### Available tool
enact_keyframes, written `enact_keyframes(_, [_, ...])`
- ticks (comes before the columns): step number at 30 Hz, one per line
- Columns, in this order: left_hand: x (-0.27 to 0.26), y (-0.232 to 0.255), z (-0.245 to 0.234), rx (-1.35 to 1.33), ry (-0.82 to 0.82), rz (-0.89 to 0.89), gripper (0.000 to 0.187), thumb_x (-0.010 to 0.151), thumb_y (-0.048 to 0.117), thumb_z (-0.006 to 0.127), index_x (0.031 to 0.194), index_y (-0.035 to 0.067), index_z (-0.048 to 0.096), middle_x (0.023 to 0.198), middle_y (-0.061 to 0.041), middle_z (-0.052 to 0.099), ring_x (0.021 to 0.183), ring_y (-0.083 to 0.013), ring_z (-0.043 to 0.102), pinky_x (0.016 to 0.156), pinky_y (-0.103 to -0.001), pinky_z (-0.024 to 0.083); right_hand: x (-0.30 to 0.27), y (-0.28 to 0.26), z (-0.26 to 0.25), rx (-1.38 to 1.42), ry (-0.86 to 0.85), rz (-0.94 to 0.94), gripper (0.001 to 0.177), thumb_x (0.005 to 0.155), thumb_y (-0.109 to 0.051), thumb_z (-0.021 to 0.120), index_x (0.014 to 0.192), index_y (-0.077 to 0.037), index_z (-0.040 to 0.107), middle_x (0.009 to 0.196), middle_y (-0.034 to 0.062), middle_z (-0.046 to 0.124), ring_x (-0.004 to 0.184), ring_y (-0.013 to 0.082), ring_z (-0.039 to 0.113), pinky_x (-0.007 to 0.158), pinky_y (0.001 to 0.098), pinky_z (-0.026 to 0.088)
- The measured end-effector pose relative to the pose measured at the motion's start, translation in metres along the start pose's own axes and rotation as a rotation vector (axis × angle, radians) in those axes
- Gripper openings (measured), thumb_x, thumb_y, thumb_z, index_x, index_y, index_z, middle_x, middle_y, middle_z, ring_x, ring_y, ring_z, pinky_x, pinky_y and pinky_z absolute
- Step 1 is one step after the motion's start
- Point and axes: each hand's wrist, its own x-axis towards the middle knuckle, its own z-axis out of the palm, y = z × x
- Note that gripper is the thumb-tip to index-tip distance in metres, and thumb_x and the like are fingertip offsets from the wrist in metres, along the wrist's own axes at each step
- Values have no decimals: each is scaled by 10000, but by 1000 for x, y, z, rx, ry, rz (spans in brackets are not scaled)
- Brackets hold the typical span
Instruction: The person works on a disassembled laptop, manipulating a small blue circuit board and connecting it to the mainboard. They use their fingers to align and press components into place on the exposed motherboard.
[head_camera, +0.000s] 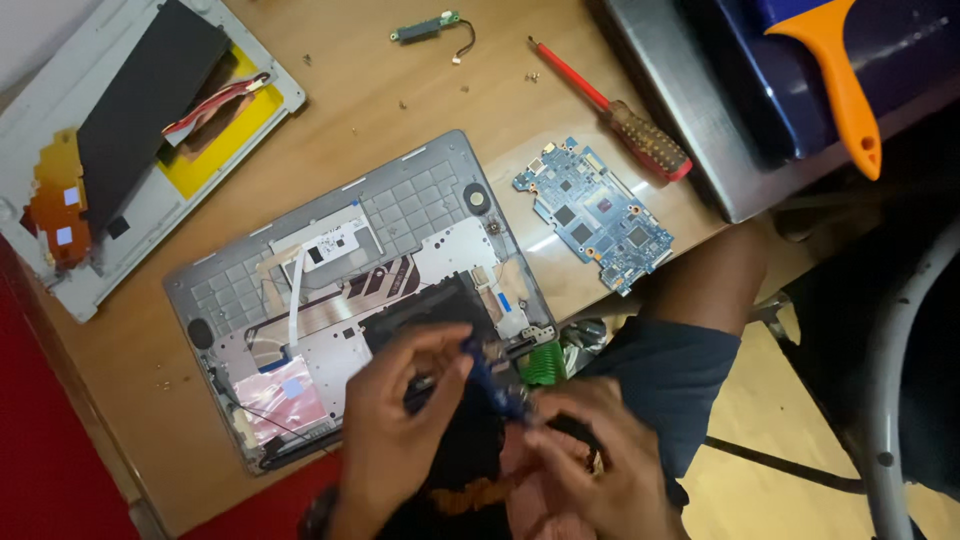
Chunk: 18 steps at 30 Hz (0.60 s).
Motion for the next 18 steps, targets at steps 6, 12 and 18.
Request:
enact_keyframes(6, [-31,-18,1,69,120,-116,156,882,154,761,1020,112,817,792,-5,768,726,-111,694,655,-280,569,-18,-11,-1,79,-185,159,246,850,-109,808,1078,-78,721,1097,73,776,1015,212,727,899,358,559])
enact_keyframes(12, [-33,4,6,156,133,-116,140,872,166,760,984,140,839,791,-2,803,720,-98,741,650,-277,604,-19,-9,-15,105,-350,233,668,843,-82,825,1468,-145,600,1223,58,738,1133,208,709,928,348,537])
enact_keyframes(18, [-17,12,6,99,43,-7,157,926,180,714,1049,116,787,797,13,748,744,-104,683,680,-276,556,-4,-13,-19,-15,-299,102,696,839,-74,820,1480,-105,551,1230,59,742,1185,205,686,971,320,503])
